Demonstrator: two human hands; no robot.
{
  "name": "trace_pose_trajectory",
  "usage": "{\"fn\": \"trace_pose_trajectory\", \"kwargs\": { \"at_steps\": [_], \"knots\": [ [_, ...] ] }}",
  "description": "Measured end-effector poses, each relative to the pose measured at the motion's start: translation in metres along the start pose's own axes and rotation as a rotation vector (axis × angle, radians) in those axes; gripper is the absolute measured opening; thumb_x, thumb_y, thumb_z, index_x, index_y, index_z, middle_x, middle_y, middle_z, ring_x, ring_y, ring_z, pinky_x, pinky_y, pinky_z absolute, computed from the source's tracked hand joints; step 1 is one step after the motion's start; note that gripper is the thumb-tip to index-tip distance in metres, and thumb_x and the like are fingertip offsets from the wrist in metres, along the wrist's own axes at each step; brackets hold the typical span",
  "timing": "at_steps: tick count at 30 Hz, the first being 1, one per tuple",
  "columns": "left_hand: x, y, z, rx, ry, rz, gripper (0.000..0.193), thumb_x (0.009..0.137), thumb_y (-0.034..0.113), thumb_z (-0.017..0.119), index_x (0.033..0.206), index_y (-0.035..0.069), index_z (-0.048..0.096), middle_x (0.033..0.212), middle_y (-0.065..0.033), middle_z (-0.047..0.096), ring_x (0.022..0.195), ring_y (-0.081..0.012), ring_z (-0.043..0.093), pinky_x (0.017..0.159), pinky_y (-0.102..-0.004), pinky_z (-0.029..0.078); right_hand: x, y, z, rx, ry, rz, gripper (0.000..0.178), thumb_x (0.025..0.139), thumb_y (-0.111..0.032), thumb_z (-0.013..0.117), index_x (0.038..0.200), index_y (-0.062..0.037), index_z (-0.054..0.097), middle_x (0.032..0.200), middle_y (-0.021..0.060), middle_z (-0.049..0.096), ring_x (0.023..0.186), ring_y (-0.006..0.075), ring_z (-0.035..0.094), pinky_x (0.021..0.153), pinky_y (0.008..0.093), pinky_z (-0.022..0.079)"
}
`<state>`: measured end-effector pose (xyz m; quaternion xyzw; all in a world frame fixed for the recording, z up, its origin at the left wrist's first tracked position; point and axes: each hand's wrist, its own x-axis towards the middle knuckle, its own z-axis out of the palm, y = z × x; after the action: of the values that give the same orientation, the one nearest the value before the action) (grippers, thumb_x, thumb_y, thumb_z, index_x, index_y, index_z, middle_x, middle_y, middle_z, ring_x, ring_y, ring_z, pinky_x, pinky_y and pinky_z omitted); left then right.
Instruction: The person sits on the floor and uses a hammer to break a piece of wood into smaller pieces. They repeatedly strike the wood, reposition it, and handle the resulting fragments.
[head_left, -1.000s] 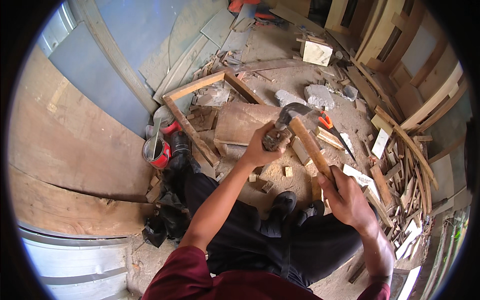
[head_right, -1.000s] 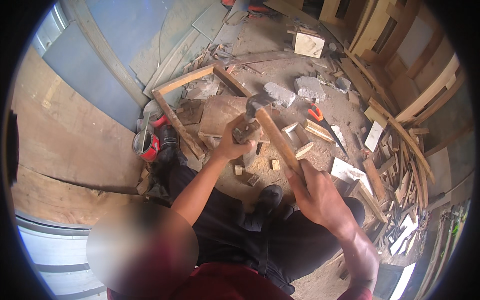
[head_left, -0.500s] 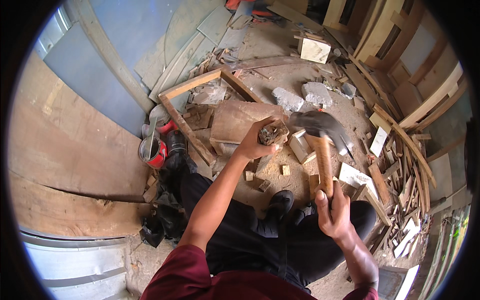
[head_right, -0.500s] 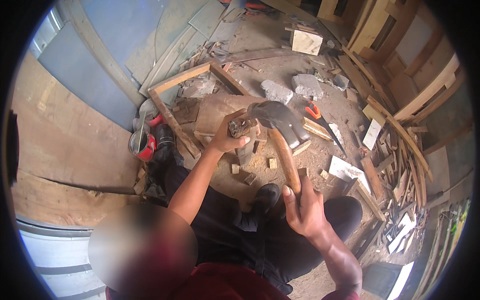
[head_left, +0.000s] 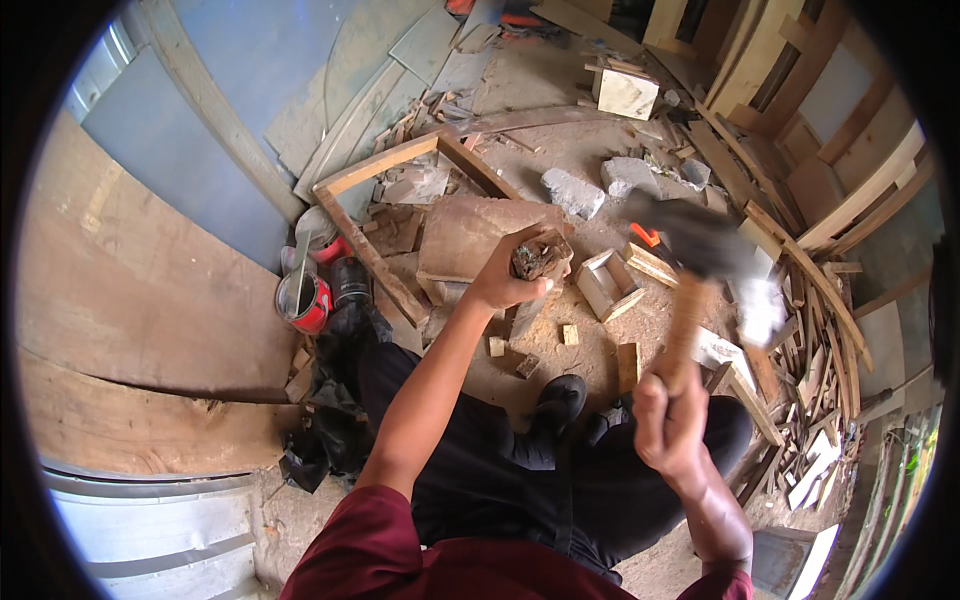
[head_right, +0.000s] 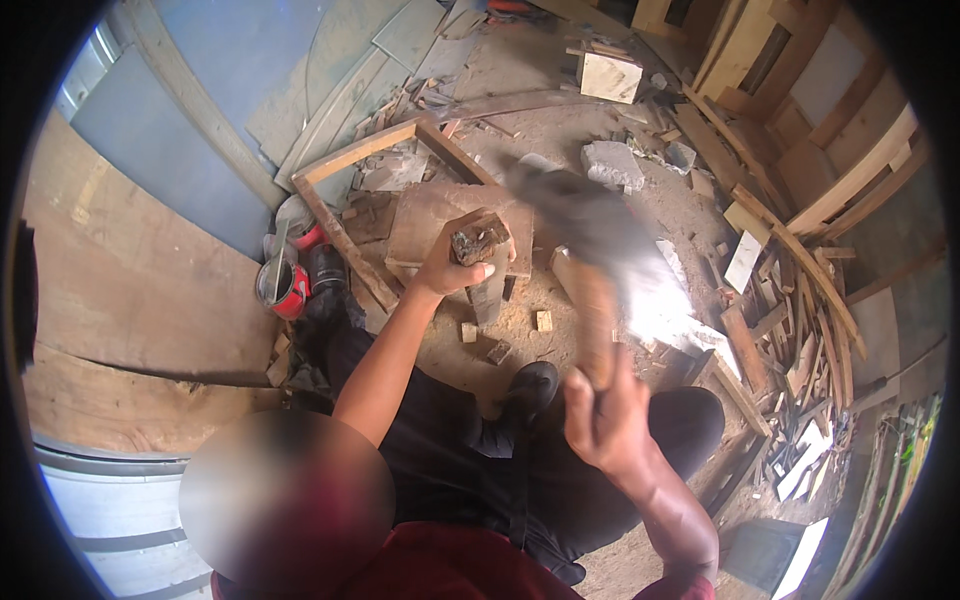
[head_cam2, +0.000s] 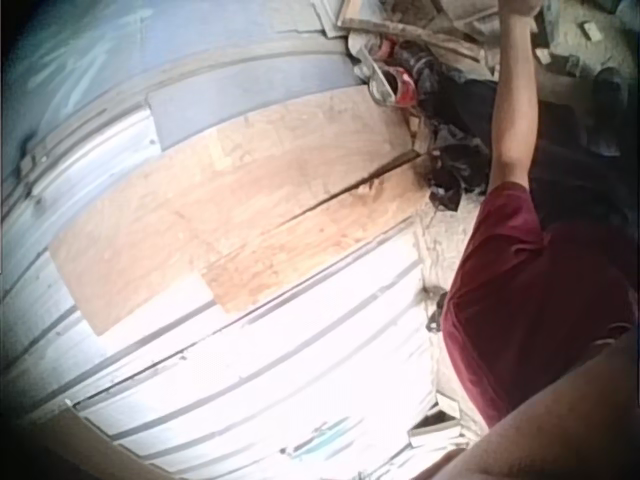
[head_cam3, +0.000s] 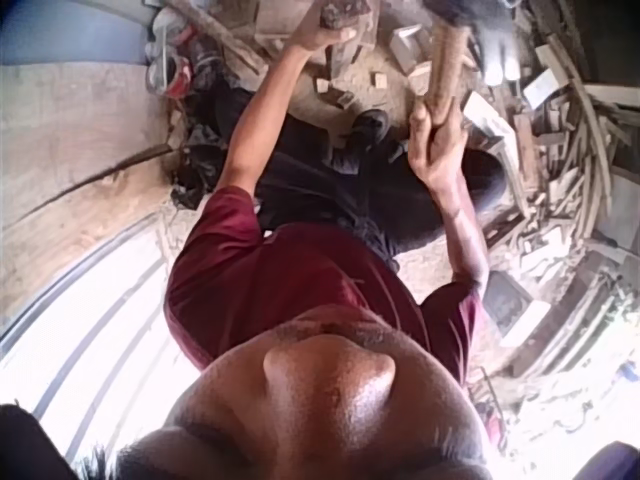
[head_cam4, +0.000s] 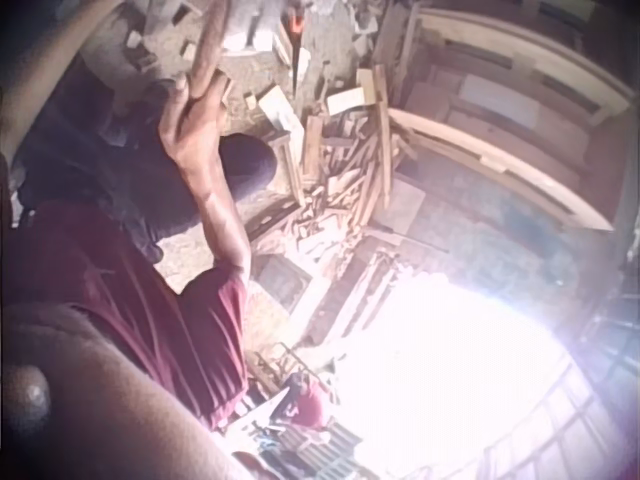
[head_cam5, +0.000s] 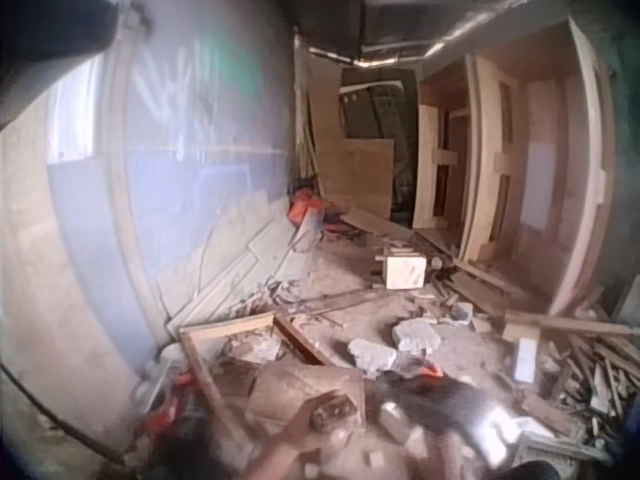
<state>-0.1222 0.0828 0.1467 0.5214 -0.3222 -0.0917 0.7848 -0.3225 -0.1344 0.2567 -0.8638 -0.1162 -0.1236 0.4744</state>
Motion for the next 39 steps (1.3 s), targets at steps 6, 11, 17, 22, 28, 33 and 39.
{"fn": "trace_pose_trajectory", "kwargs": {
  "at_steps": [6, 11, 17, 22, 28, 33, 39],
  "knots": [
    [0.002, -0.001, -0.009, -0.010, -0.003, 0.037, 0.050, 0.069, 0.008, 0.071, 0.116, 0.000, 0.060, 0.101, -0.0079, 0.070, 0.093, -0.0144, 0.066, 0.085, -0.0306, 0.054, 0.005, -0.019, -0.004, -0.112, -0.102, 0.167, 0.021, 0.099, -0.016, 0.058, 0.103, 0.0024, 0.050, 0.063, 0.0182, 0.060, 0.059, 0.0352, 0.069, 0.052, 0.0417, 0.049],
    [0.000, -0.005, -0.001, 0.011, -0.015, -0.010, 0.051, 0.069, 0.008, 0.071, 0.118, 0.000, 0.058, 0.101, -0.0071, 0.069, 0.093, -0.0131, 0.066, 0.086, -0.0301, 0.053, 0.002, -0.003, 0.007, -0.094, -0.007, 0.057, 0.020, 0.098, -0.015, 0.057, 0.102, 0.0034, 0.050, 0.062, 0.0178, 0.060, 0.059, 0.0320, 0.069, 0.052, 0.0398, 0.049],
    [0.001, -0.009, 0.007, -0.026, -0.062, 0.003, 0.052, 0.068, 0.012, 0.074, 0.117, 0.002, 0.059, 0.099, -0.0052, 0.068, 0.087, -0.0108, 0.063, 0.078, -0.0266, 0.052, 0.001, 0.013, 0.006, -0.063, 0.006, 0.186, 0.024, 0.102, -0.020, 0.054, 0.104, 0.0036, 0.050, 0.061, 0.0139, 0.058, 0.054, 0.0239, 0.064, 0.051, 0.0378, 0.047],
    [0.003, -0.012, 0.009, -0.038, -0.017, -0.018, 0.053, 0.068, 0.014, 0.075, 0.117, 0.000, 0.059, 0.101, -0.0053, 0.068, 0.089, -0.0115, 0.064, 0.078, -0.0264, 0.052, -0.016, 0.034, 0.017, -0.033, 0.063, -0.045, 0.024, 0.099, -0.017, 0.055, 0.109, 0.0038, 0.049, 0.064, 0.0162, 0.060, 0.059, 0.0280, 0.068, 0.053, 0.0391, 0.049],
    [0.011, -0.005, -0.009, 0.033, -0.063, 0.033, 0.052, 0.067, 0.021, 0.076, 0.112, 0.001, 0.063, 0.098, -0.0068, 0.070, 0.090, -0.0136, 0.066, 0.080, -0.0291, 0.053, -0.018, 0.012, 0.018, -0.096, 0.067, 0.077, 0.025, 0.101, -0.024, 0.055, 0.097, 0.0005, 0.051, 0.061, 0.0058, 0.053, 0.053, 0.0134, 0.052, 0.050, 0.0329, 0.043],
    [0.012, -0.006, -0.004, 0.021, -0.037, 0.008, 0.052, 0.067, 0.022, 0.076, 0.112, 0.001, 0.063, 0.097, -0.0066, 0.070, 0.089, -0.0138, 0.065, 0.082, -0.0301, 0.052, -0.008, 0.011, 0.020, -0.069, 0.112, -0.124, 0.025, 0.100, -0.022, 0.057, 0.097, 0.0024, 0.051, 0.060, 0.0082, 0.055, 0.052, 0.0136, 0.056, 0.047, 0.0315, 0.041],
    [0.018, -0.005, -0.009, 0.010, 0.003, 0.050, 0.054, 0.067, 0.017, 0.074, 0.115, -0.001, 0.059, 0.096, -0.0074, 0.068, 0.089, -0.0147, 0.065, 0.083, -0.0313, 0.053, -0.012, 0.031, 0.018, -0.144, 0.026, 0.144, 0.022, 0.099, -0.018, 0.059, 0.102, 0.0026, 0.050, 0.062, 0.0222, 0.059, 0.057, 0.0408, 0.066, 0.049, 0.0441, 0.047]
  ]
}}
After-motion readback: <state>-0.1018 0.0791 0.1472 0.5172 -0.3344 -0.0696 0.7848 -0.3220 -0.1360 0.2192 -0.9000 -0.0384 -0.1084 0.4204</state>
